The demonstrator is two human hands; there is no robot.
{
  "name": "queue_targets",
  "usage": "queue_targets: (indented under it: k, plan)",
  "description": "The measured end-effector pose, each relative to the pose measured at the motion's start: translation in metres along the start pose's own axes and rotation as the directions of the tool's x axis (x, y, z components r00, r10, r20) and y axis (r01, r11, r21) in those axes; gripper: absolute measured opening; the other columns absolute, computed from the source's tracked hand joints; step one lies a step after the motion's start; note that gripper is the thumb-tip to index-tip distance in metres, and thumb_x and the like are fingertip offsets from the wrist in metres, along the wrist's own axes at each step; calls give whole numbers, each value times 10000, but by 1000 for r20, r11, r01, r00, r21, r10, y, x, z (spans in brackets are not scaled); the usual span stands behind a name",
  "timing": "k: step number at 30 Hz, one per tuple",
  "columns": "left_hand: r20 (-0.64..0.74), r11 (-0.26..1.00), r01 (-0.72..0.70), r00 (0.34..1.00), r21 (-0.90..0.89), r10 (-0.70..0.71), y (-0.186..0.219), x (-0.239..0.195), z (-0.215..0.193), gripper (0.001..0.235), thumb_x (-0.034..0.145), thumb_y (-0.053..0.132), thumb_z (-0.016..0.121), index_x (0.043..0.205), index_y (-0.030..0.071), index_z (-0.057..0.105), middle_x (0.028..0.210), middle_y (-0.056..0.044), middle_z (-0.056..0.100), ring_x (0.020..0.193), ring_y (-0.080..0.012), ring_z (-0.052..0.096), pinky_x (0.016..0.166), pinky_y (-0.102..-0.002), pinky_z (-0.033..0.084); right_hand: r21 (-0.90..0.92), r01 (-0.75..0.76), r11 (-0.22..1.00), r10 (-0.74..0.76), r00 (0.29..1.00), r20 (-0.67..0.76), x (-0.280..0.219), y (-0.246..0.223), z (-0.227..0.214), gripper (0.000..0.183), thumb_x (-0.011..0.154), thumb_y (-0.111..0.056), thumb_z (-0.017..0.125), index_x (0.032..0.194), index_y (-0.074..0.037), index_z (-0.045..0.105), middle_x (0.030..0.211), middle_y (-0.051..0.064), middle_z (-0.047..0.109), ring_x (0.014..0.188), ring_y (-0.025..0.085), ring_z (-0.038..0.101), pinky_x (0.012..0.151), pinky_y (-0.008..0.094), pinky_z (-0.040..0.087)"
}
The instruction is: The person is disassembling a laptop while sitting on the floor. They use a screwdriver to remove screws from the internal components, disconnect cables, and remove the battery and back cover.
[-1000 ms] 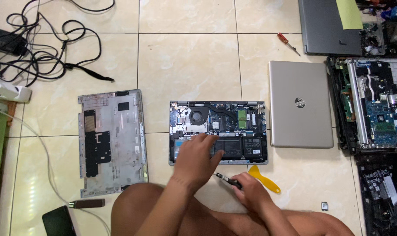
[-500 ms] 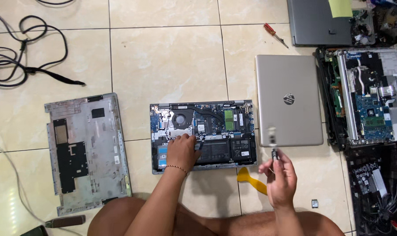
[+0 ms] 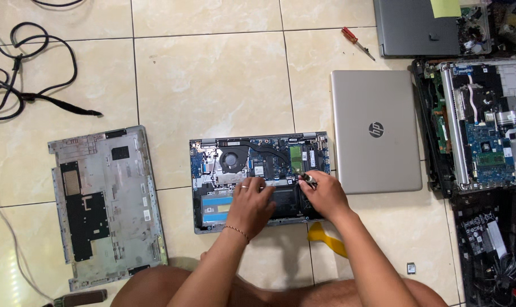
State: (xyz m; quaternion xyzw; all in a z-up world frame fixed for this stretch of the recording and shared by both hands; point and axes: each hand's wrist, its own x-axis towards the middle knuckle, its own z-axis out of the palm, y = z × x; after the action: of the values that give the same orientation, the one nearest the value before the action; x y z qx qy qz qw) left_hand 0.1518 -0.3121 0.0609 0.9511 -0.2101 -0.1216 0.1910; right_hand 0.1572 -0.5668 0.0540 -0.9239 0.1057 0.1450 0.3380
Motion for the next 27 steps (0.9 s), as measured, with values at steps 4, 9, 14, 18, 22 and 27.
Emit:
queue_targets:
  k: [4, 9, 14, 18, 22, 27]
  plan:
    - [-129, 997, -38, 991, -63, 30, 14, 10, 7, 233, 930, 296, 805, 1152, 248, 751, 1194, -37, 627, 1293, -299, 590, 1085, -481, 450, -30, 86, 996, -85, 996, 25, 8, 10, 6, 258, 977, -405, 730, 1128, -224, 836, 971, 104, 812, 953, 348, 787, 829, 458, 633]
    - [-300, 997, -21, 954, -78, -3, 8, 37, 48, 113, 992, 346, 690, 1073, 284, 738, 1136, -5, 636, 1234, -255, 606, 1088, -456, 394, -63, 77, 995, -74, 996, 50, 7, 0, 3, 245, 980, -402, 692, 1146, -272, 816, 955, 96, 794, 963, 380, 775, 829, 500, 626]
    - [-329, 998, 9, 944, -63, -30, 18, 39, 46, 77, 1016, 324, 692, 1007, 281, 756, 1140, 18, 648, 1246, -234, 598, 1102, -465, 369, -50, 57, 997, -55, 998, 43, 7, 1, 6, 246, 976, -413, 687, 1136, -274, 812, 934, 93, 788, 941, 382, 774, 801, 512, 621]
    - [-327, 994, 16, 943, -111, -52, 16, 38, 60, 88, 1028, 325, 696, 1036, 310, 783, 1182, 7, 660, 1269, -232, 592, 1144, -490, 338, -51, 50, 997, -47, 997, 55, 6, 5, 5, 272, 969, -475, 681, 1140, -313, 818, 933, 69, 785, 954, 377, 773, 823, 505, 626]
    - [-320, 986, 34, 944, -161, -84, 16, 38, 58, 96, 1025, 324, 705, 1011, 305, 798, 1178, 7, 667, 1271, -232, 593, 1142, -497, 335, -36, 44, 998, -42, 997, 66, 6, 2, 4, 263, 976, -435, 680, 1141, -295, 830, 914, 84, 787, 935, 391, 773, 808, 518, 617]
    - [-313, 985, 42, 945, -166, -93, 17, 36, 56, 102, 1018, 332, 713, 998, 288, 803, 1181, 11, 670, 1276, -230, 595, 1156, -498, 330, -30, 46, 998, -43, 995, 91, 6, 3, 5, 270, 986, -427, 669, 1145, -287, 836, 895, 81, 783, 923, 390, 775, 789, 514, 611]
